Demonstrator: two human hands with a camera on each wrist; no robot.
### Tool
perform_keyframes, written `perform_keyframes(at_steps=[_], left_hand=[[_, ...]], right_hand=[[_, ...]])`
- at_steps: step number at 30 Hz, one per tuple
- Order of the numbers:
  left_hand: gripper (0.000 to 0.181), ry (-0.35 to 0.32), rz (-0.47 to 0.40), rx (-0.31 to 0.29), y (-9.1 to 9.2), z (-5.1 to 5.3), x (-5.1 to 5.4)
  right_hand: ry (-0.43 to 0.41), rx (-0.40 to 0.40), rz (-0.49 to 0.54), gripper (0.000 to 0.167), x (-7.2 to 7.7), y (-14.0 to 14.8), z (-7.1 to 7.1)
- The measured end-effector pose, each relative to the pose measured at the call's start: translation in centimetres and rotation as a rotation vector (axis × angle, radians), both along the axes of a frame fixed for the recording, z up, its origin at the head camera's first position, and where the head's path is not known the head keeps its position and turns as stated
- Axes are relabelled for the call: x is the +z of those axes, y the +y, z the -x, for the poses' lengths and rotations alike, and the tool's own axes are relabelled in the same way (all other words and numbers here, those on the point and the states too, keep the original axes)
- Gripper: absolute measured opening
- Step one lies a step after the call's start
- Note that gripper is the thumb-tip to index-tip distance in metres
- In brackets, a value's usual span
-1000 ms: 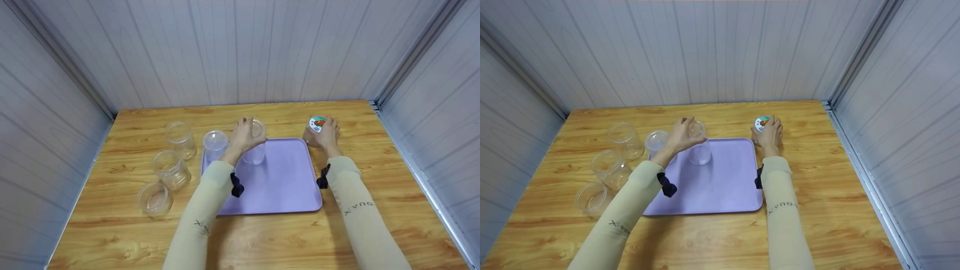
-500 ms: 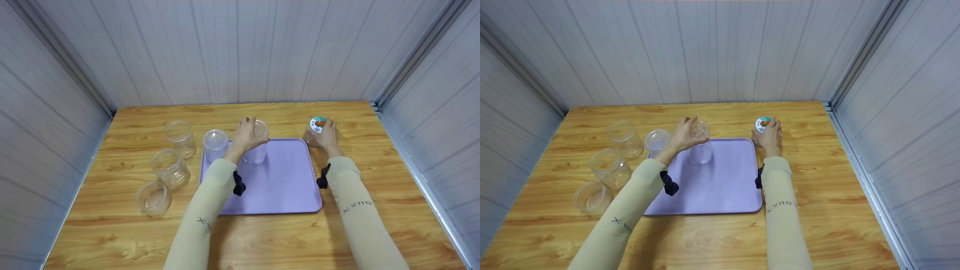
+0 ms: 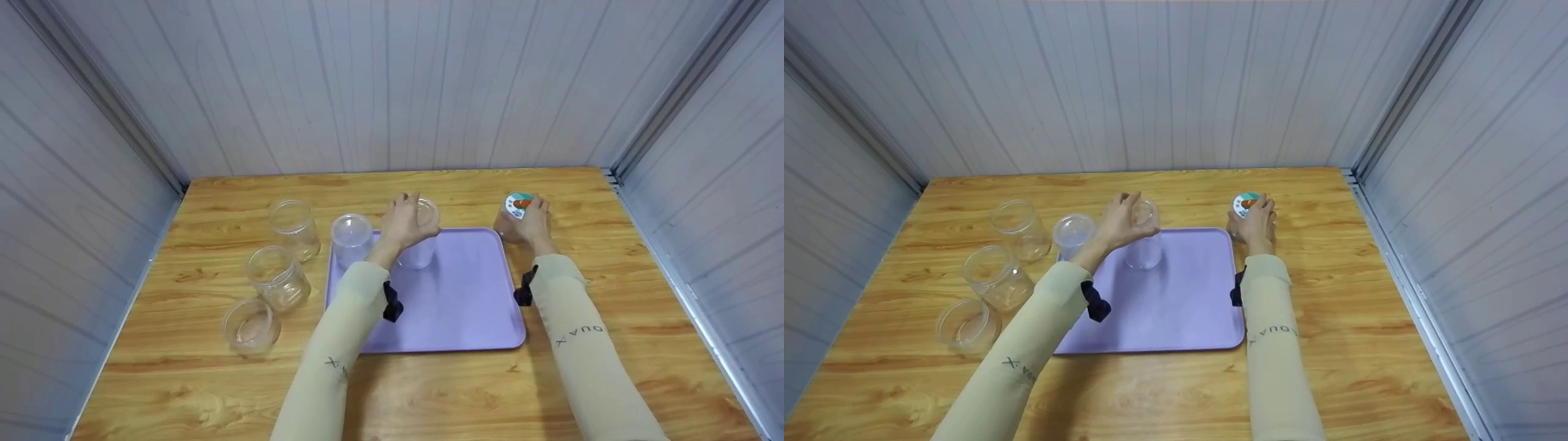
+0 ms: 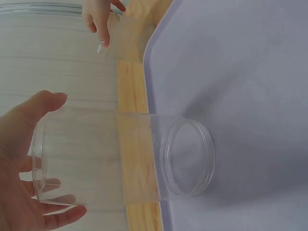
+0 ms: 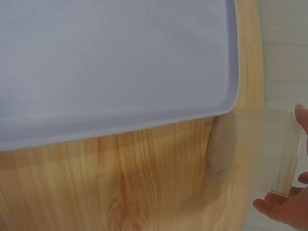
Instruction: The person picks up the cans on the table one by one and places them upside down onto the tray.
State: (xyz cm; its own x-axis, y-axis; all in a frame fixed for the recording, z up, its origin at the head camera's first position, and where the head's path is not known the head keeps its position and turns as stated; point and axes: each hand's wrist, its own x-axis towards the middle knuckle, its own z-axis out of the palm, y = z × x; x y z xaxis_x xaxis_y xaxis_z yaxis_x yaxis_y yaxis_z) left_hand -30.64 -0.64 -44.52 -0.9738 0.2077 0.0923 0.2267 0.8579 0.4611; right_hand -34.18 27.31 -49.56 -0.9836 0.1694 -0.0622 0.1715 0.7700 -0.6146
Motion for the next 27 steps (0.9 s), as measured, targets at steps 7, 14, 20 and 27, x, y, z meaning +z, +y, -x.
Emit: perform_keyframes(at_steps=[7,14,20,27], left_hand=[[0.088,0.000,0.023,-0.003,0.3,0.0,-0.1],[0.091,0.017,0.042,0.005,0.2,0.0,-0.1],[0.102,-0.023,0.045,-0.007,-0.1,-0.1,-0.3],[0.103,-0.031,0.041,-0.002,-0.5,-0.3,-0.2]], right_hand=[[0.003,-0.024,-0.019,0.088,-0.1,0.4,-0.2],[0.011,-0.024,-0.065,0.089,0.2,0.8,-0.4],[-0.007,-0.025,-0.093,0.090,0.6,0.9,-0.9],[-0.015,-0.055,-0.079,0.091,0.9,1.4,-1.2]])
